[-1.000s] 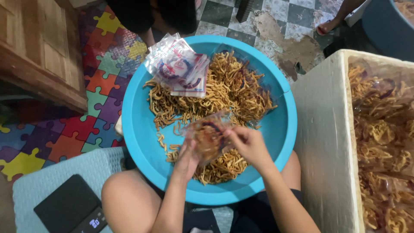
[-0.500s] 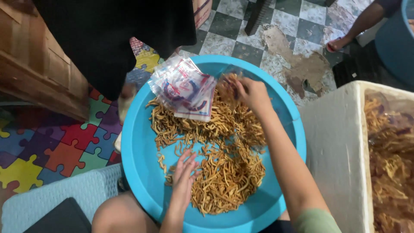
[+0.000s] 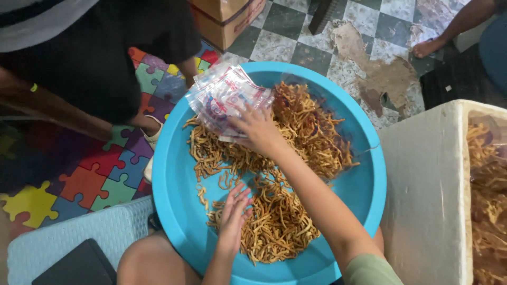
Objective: A person is manually bagging noodle-like snacks by scooping them from a large basin into small plastic bags and then weighing each bag on a digital scale.
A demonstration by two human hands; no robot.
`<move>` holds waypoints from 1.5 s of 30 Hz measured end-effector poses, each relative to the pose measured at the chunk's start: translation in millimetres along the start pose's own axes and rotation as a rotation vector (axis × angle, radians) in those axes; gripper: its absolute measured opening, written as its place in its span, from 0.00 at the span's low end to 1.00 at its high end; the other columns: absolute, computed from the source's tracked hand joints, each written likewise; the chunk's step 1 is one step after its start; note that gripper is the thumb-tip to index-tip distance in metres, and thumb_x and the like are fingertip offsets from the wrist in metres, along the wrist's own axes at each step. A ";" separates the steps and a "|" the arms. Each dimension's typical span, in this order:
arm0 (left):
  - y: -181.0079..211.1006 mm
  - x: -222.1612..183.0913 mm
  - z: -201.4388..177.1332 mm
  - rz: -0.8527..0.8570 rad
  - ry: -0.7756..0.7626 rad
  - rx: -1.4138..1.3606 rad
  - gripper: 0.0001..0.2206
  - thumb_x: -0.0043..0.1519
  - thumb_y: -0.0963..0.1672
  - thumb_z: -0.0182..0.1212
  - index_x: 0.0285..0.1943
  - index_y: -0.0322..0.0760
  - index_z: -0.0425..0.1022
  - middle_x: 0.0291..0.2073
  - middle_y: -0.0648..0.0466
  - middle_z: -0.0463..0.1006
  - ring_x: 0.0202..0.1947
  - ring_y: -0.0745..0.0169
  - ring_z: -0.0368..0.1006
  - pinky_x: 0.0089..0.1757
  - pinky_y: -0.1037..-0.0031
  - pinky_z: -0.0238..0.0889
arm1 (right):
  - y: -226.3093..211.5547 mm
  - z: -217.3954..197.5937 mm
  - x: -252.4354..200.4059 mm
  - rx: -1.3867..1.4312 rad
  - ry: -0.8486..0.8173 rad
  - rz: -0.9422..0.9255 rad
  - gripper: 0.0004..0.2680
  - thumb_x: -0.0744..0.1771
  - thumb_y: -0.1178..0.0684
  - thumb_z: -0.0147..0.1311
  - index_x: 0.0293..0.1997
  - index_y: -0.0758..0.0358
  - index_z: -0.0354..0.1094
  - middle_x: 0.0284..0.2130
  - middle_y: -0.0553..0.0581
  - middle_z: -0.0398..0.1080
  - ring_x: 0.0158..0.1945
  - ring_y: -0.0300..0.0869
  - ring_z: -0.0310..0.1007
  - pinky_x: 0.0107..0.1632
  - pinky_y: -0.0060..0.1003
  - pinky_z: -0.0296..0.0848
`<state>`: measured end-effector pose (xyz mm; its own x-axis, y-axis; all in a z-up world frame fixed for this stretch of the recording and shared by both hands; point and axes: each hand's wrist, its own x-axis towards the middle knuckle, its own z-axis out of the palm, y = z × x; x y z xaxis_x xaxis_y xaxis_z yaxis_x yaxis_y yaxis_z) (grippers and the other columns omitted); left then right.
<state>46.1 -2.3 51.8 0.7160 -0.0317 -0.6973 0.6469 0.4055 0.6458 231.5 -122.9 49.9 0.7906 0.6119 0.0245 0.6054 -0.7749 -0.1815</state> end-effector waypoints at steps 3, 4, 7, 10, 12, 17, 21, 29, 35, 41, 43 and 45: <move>-1.6 0.8 -1.4 0.031 0.029 -0.014 0.23 0.58 0.47 0.49 0.65 0.45 0.62 0.57 0.52 0.68 0.50 0.62 0.68 0.46 0.73 0.62 | 18.2 48.2 11.8 -0.178 0.148 -0.118 0.23 0.63 0.40 0.51 0.65 0.47 0.53 0.64 0.52 0.52 0.67 0.52 0.46 0.63 0.62 0.42; -1.6 0.0 -1.8 0.035 0.034 -0.017 0.23 0.58 0.47 0.49 0.65 0.45 0.62 0.57 0.52 0.68 0.50 0.62 0.68 0.46 0.73 0.62 | 14.8 40.5 13.6 -0.177 0.149 -0.125 0.23 0.63 0.40 0.51 0.65 0.47 0.53 0.64 0.52 0.52 0.67 0.52 0.46 0.63 0.62 0.42; -3.3 -1.9 -3.7 0.068 0.020 -0.028 0.23 0.58 0.46 0.50 0.64 0.44 0.62 0.57 0.52 0.69 0.49 0.63 0.68 0.46 0.74 0.62 | 6.7 29.0 12.5 -0.059 0.049 -0.100 0.18 0.64 0.51 0.49 0.61 0.54 0.58 0.63 0.52 0.53 0.68 0.52 0.43 0.64 0.62 0.37; -1.7 -0.6 -2.5 0.046 0.003 -0.004 0.23 0.57 0.47 0.50 0.64 0.45 0.62 0.58 0.53 0.68 0.51 0.62 0.68 0.47 0.74 0.61 | 8.7 27.4 2.3 -0.035 0.185 -0.124 0.16 0.65 0.48 0.49 0.60 0.55 0.61 0.61 0.54 0.57 0.68 0.53 0.45 0.64 0.62 0.38; -4.5 1.9 -4.3 0.071 -0.006 -0.009 0.23 0.57 0.48 0.49 0.64 0.44 0.61 0.58 0.52 0.67 0.49 0.61 0.68 0.46 0.72 0.62 | 10.2 25.9 -7.6 0.010 0.175 -0.100 0.16 0.68 0.48 0.40 0.64 0.51 0.54 0.63 0.50 0.55 0.68 0.53 0.46 0.63 0.62 0.38; -10.1 3.2 -4.1 0.095 -0.005 -0.007 0.22 0.58 0.47 0.50 0.64 0.44 0.62 0.57 0.53 0.68 0.49 0.63 0.68 0.45 0.75 0.62 | 6.5 -3.3 -26.2 0.185 0.175 -0.061 0.15 0.68 0.51 0.41 0.62 0.53 0.56 0.59 0.52 0.61 0.67 0.51 0.49 0.63 0.61 0.40; -9.7 5.3 -5.7 0.130 0.089 0.011 0.24 0.56 0.47 0.52 0.64 0.45 0.61 0.60 0.51 0.66 0.53 0.59 0.67 0.47 0.74 0.64 | -9.5 -35.5 -54.1 0.381 0.196 -0.010 0.14 0.67 0.59 0.41 0.58 0.52 0.61 0.59 0.58 0.61 0.66 0.50 0.53 0.64 0.56 0.44; -7.5 -5.6 -8.7 0.908 0.360 0.805 0.35 0.53 0.45 0.68 0.68 0.45 0.51 0.62 0.39 0.44 0.63 0.33 0.46 0.56 0.41 0.47 | -40.4 -74.5 -136.2 0.521 0.127 0.034 0.09 0.65 0.64 0.40 0.31 0.58 0.68 0.23 0.55 0.73 0.34 0.50 0.75 0.47 0.48 0.69; -50.4 8.9 -15.5 0.879 -0.080 0.965 0.04 0.54 0.47 0.63 0.35 0.51 0.79 0.24 0.59 0.79 0.27 0.62 0.75 0.31 0.73 0.68 | -52.3 -43.8 -176.2 0.314 -0.155 0.096 0.06 0.65 0.61 0.43 0.40 0.55 0.66 0.28 0.56 0.74 0.39 0.49 0.75 0.58 0.53 0.58; -59.3 6.4 -13.3 0.721 -0.124 0.813 0.02 0.53 0.45 0.64 0.29 0.47 0.77 0.15 0.60 0.76 0.15 0.69 0.68 0.21 0.78 0.62 | -72.0 -43.4 -204.8 0.459 0.356 0.155 0.14 0.64 0.56 0.50 0.56 0.56 0.61 0.48 0.62 0.65 0.55 0.57 0.63 0.55 0.52 0.63; -65.5 7.5 -16.5 0.731 -0.138 0.810 0.04 0.54 0.45 0.63 0.26 0.47 0.75 0.12 0.62 0.73 0.13 0.71 0.65 0.20 0.80 0.59 | -82.3 -24.5 -217.7 0.622 0.370 0.183 0.15 0.65 0.55 0.49 0.57 0.58 0.60 0.50 0.64 0.62 0.58 0.60 0.60 0.57 0.53 0.60; -67.6 5.4 -15.6 0.747 -0.115 0.672 0.04 0.55 0.46 0.63 0.32 0.44 0.76 0.20 0.56 0.77 0.22 0.66 0.72 0.26 0.76 0.66 | -92.6 -1.8 -229.9 0.765 0.362 0.216 0.20 0.63 0.52 0.55 0.61 0.64 0.56 0.51 0.71 0.62 0.58 0.64 0.59 0.58 0.57 0.57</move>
<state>2.1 -15.7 -0.5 0.9961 -0.0823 -0.0318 0.0111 -0.2399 0.9707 -6.1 -192.1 62.9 0.9404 0.2750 0.2003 0.3132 -0.4699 -0.8253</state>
